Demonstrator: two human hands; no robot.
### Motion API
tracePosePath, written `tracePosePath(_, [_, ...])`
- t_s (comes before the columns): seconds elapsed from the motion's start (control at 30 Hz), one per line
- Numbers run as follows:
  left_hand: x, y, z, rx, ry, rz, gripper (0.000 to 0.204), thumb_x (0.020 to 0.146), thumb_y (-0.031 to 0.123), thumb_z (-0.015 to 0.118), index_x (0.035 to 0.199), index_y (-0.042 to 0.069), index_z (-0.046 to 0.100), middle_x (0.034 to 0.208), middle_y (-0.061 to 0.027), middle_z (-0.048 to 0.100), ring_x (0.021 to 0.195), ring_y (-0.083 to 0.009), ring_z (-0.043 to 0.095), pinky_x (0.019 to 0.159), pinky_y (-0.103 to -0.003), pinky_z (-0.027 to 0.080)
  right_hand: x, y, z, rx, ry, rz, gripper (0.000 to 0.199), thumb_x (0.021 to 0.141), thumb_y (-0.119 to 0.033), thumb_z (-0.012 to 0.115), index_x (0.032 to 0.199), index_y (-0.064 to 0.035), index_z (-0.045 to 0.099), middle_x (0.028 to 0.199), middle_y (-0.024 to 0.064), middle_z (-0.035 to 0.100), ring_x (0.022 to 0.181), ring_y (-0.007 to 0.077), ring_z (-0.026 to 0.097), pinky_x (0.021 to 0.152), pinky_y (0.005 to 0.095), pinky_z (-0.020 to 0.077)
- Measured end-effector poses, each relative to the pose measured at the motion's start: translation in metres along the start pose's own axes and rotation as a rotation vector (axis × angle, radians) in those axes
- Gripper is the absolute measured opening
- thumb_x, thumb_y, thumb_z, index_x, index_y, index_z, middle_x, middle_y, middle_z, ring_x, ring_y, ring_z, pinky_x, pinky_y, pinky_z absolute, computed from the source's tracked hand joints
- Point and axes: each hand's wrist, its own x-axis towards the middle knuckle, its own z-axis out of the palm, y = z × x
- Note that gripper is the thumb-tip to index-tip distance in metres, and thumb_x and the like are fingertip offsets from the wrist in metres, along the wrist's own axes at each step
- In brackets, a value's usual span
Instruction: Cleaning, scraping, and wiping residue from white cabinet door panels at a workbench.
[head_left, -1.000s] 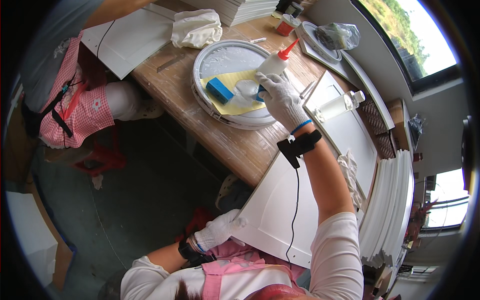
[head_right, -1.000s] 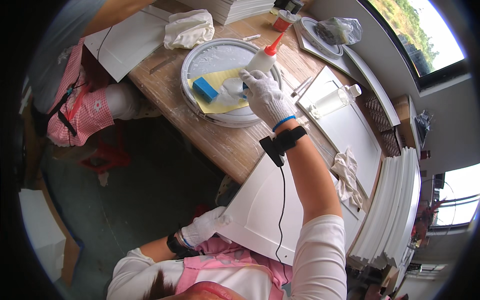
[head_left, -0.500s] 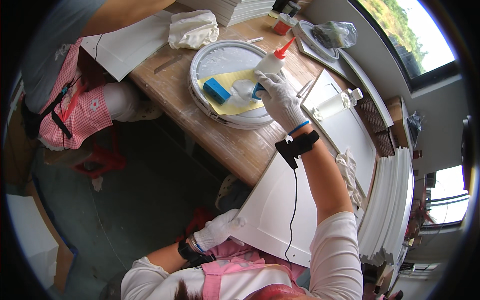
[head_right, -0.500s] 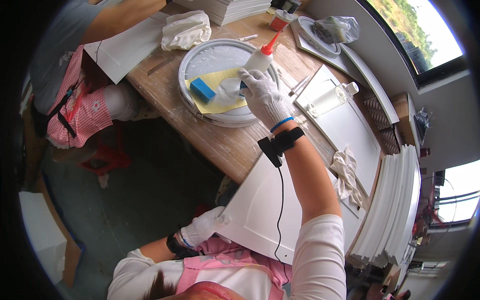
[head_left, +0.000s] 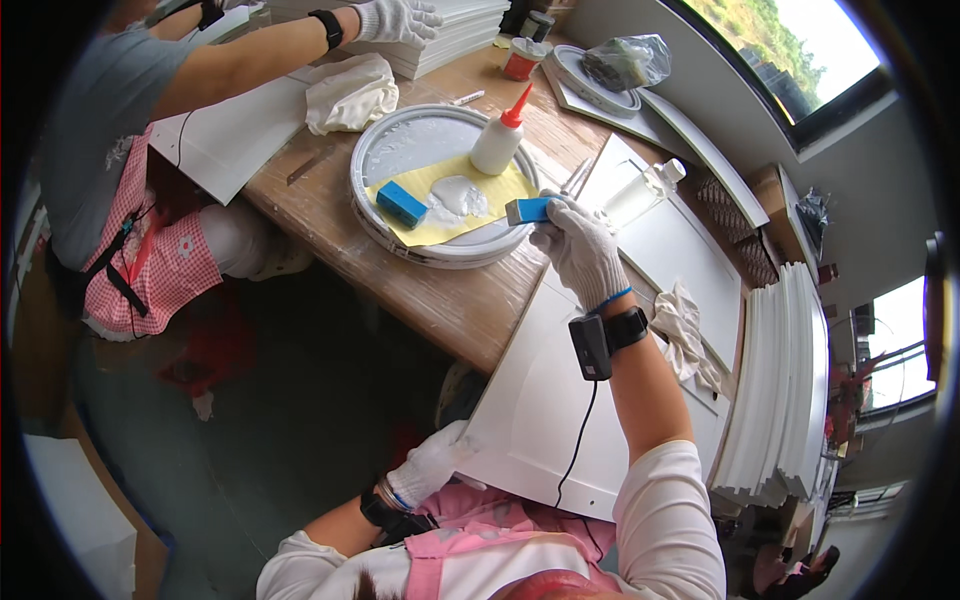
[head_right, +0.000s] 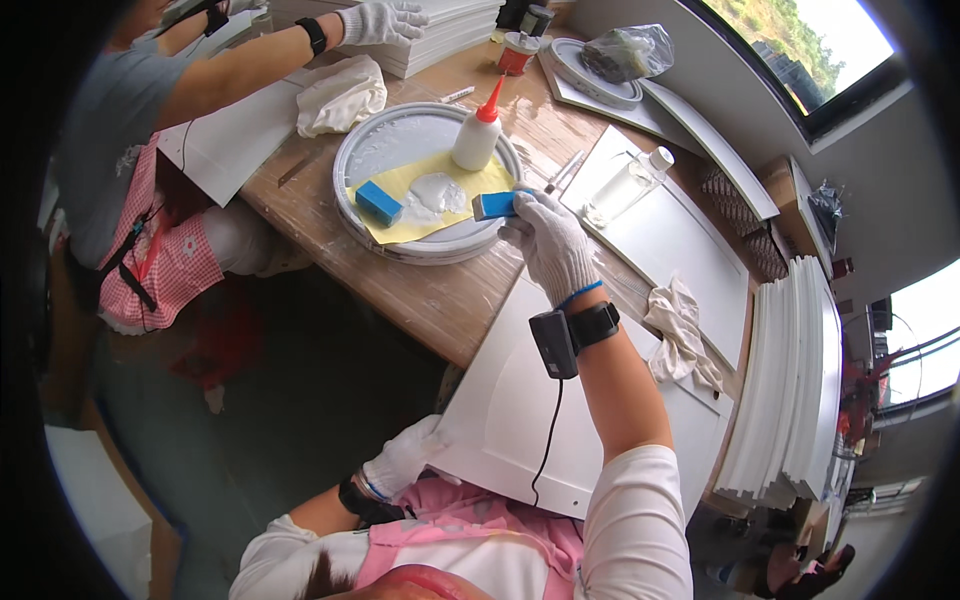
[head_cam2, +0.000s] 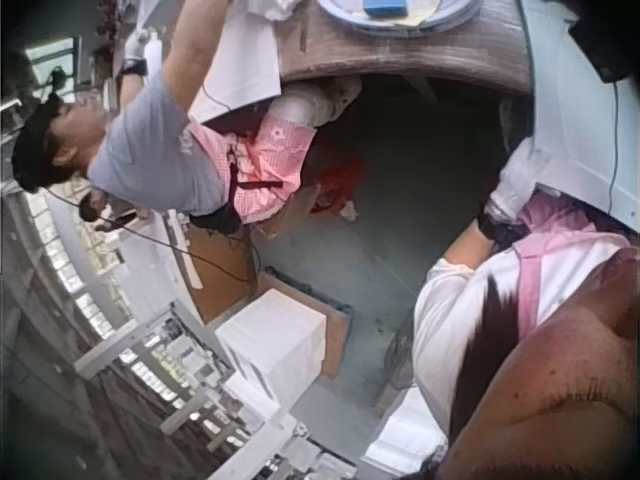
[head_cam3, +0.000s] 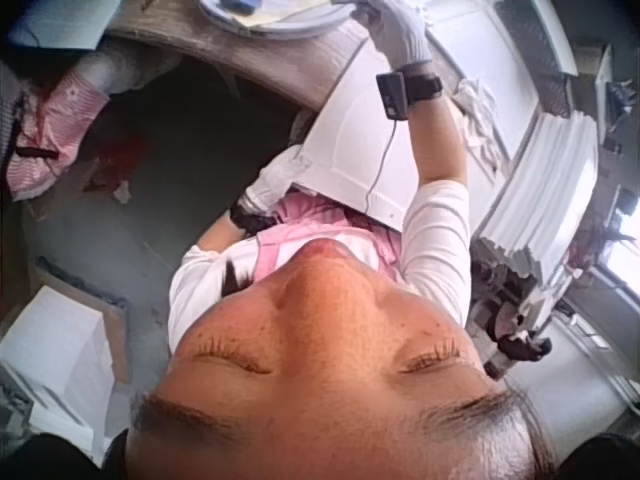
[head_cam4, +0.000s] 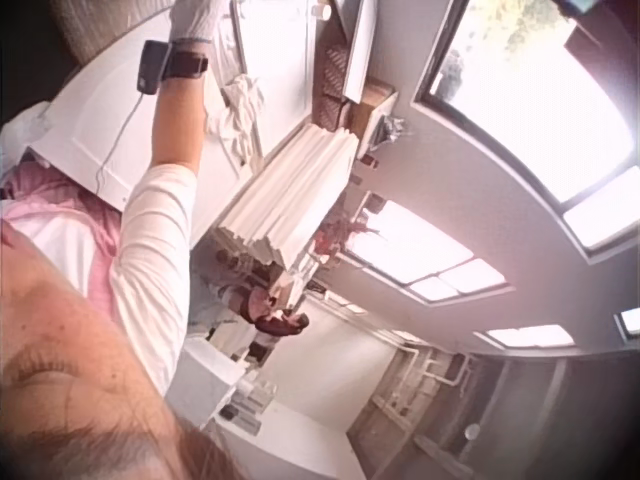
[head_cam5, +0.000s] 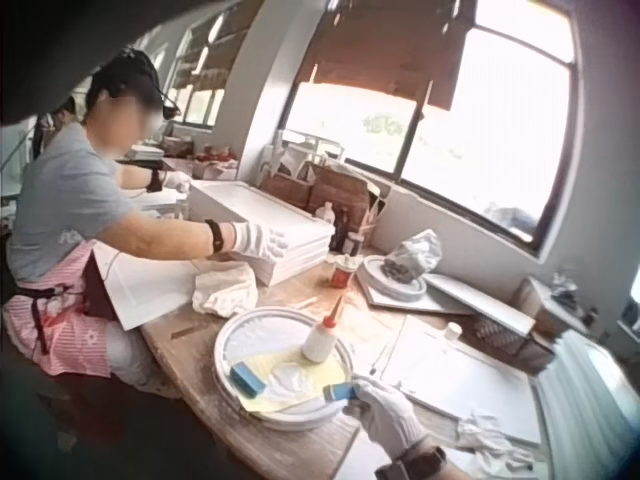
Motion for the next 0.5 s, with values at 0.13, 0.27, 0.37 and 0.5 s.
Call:
tracePosePath(0.13, [0.0, -0.012, -0.003, -0.005, -0.024, 0.039, 0.048, 0.101, 0.04, 0.053, 0.124, -0.002, 0.05, 0.106, -0.0111, 0.063, 0.089, -0.0176, 0.066, 0.067, -0.033, 0.061, -0.071, -0.003, -0.021, 0.37, 0.124, 0.225, 0.023, 0.103, -0.023, 0.052, 0.105, -0.0001, 0.053, 0.089, 0.0098, 0.062, 0.064, 0.0155, 0.061, 0.056, 0.0252, 0.0562])
tracePosePath(0.27, [0.001, -0.009, 0.0, 0.05, 0.025, 0.063, 0.05, 0.101, 0.041, 0.052, 0.127, -0.002, 0.049, 0.104, -0.0121, 0.064, 0.08, -0.0188, 0.069, 0.064, -0.033, 0.062, -0.16, -0.033, -0.037, 0.595, 0.152, 0.161, 0.031, 0.103, -0.022, 0.049, 0.119, 0.0041, 0.053, 0.096, 0.0115, 0.062, 0.072, 0.014, 0.063, 0.056, 0.0223, 0.0541])
tracePosePath(0.37, [0.004, -0.007, 0.005, 0.131, 0.035, 0.146, 0.049, 0.101, 0.04, 0.052, 0.126, -0.002, 0.049, 0.105, -0.0145, 0.063, 0.081, -0.0228, 0.07, 0.065, -0.034, 0.062, -0.233, -0.049, -0.061, 0.652, 0.204, 0.041, 0.031, 0.103, -0.022, 0.049, 0.123, 0.0024, 0.052, 0.096, 0.01, 0.062, 0.072, 0.0122, 0.061, 0.057, 0.0214, 0.0536])
tracePosePath(0.5, [0.011, -0.011, 0.012, 0.25, 0.137, 0.154, 0.046, 0.099, 0.042, 0.054, 0.122, 0.002, 0.051, 0.107, -0.013, 0.064, 0.086, -0.0233, 0.07, 0.06, -0.034, 0.062, -0.341, -0.049, -0.116, 0.584, 0.383, -0.155, 0.039, 0.102, -0.023, 0.053, 0.131, 0.0037, 0.049, 0.1, 0.0109, 0.063, 0.076, 0.0144, 0.064, 0.065, 0.0249, 0.0567])
